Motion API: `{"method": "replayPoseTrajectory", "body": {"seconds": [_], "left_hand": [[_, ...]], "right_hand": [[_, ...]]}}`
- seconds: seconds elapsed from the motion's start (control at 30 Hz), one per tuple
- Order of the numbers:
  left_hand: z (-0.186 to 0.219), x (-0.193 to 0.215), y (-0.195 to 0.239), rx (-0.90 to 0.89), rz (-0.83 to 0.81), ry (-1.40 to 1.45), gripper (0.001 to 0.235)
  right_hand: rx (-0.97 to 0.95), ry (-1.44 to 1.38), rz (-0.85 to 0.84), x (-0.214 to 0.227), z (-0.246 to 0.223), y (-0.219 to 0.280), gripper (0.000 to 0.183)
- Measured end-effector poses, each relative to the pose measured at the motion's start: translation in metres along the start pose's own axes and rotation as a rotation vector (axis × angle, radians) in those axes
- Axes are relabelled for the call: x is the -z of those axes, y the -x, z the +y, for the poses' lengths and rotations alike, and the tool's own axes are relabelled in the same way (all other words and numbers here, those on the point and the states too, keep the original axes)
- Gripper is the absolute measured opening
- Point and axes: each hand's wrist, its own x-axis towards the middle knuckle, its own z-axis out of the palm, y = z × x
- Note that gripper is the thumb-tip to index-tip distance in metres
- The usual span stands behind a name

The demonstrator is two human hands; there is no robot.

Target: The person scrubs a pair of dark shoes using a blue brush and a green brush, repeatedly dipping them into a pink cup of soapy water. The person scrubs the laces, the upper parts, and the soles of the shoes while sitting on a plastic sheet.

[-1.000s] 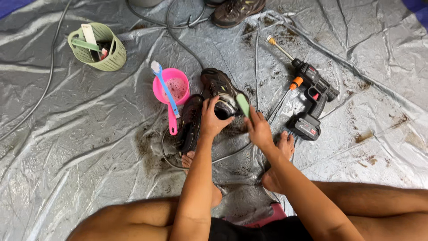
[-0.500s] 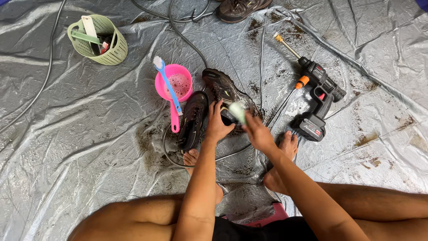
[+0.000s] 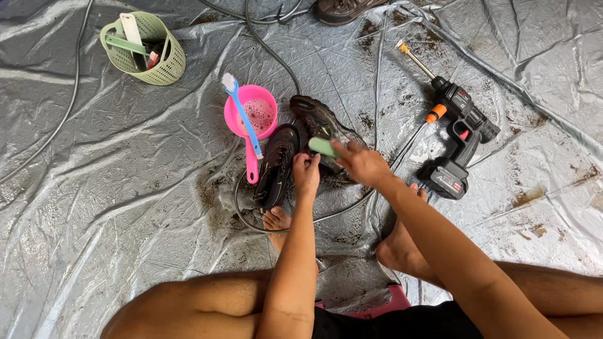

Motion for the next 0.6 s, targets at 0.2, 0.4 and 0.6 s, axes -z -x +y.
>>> {"method": "replayPoseTrajectory", "body": {"seconds": [0.2,0.4,0.6], "left_hand": [[0.015,-0.001,-0.005,0.024,0.023,-0.065,0.028],[0.063,0.008,-0.004,-0.235,0.017,-0.130,0.027],[0.062,0.001,-0.013,-0.187,0.046,-0.112,0.038]], "right_hand": [[0.073,0.014,-0.180,0.072,-0.035,-0.009,0.044],[-0.011,-0.020,0.076,0.058,-0.019,-0.016,0.038],[-0.180,-0.019,0.135,0.039,0.014,-0.019,0.051]]}}
